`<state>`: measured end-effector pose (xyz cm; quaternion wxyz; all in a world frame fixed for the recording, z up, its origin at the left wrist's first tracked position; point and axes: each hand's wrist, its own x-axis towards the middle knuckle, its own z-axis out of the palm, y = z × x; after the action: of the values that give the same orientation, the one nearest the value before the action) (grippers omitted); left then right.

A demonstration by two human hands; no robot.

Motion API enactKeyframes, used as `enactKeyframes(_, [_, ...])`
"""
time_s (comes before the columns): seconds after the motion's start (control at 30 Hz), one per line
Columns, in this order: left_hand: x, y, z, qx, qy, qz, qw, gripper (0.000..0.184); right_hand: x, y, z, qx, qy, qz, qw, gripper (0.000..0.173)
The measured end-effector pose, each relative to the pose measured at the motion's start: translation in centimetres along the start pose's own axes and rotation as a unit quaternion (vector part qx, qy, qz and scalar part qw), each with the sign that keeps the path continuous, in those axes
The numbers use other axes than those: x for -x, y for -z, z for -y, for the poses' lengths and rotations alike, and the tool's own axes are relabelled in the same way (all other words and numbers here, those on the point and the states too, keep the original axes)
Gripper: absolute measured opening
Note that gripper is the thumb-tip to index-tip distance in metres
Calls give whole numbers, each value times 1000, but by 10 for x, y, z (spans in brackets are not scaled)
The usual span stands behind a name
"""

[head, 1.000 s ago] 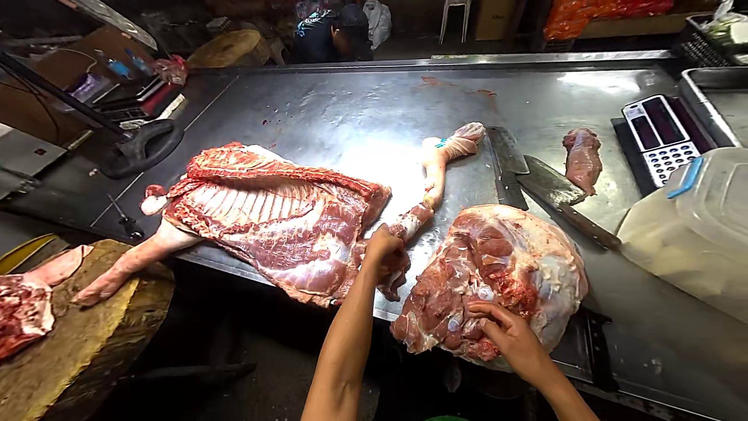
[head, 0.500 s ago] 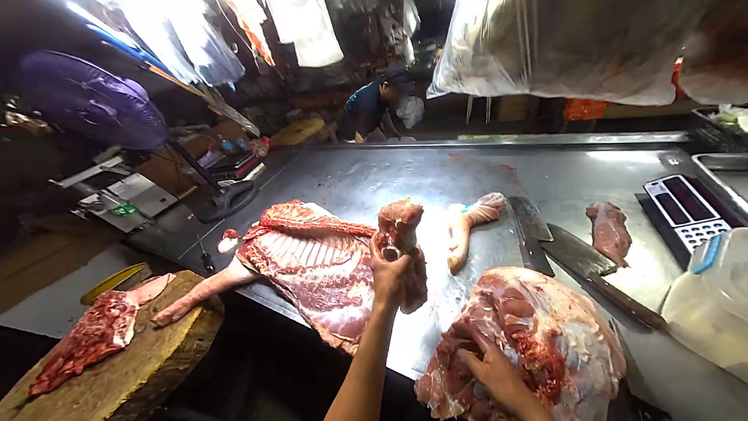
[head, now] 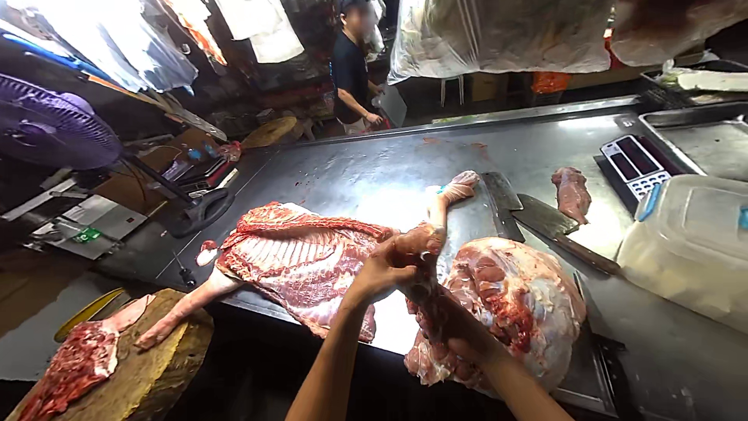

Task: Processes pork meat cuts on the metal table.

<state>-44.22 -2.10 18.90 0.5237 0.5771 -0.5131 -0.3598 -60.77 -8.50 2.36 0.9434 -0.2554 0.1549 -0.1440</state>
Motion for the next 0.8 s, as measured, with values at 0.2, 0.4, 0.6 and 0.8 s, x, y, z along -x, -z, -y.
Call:
enactKeyframes(0.2, [-11,13,19,19,40,-133,990,46,14,-3,12,25,-41,-9,999,55])
enactKeyframes(0.4, [-22,72,12,59,-100,-61,991,41,8,15,16,67,-11,-184,981,48])
enactKeyframes(0.6, [-40,115,7,100,-199,-59,973,36,-35,5,-7,11,-15,-37,999,55])
enactKeyframes(0.8, [-44,110,55,279,-160,-233,918,16,-76,-54,6,-205,17,37,978,41])
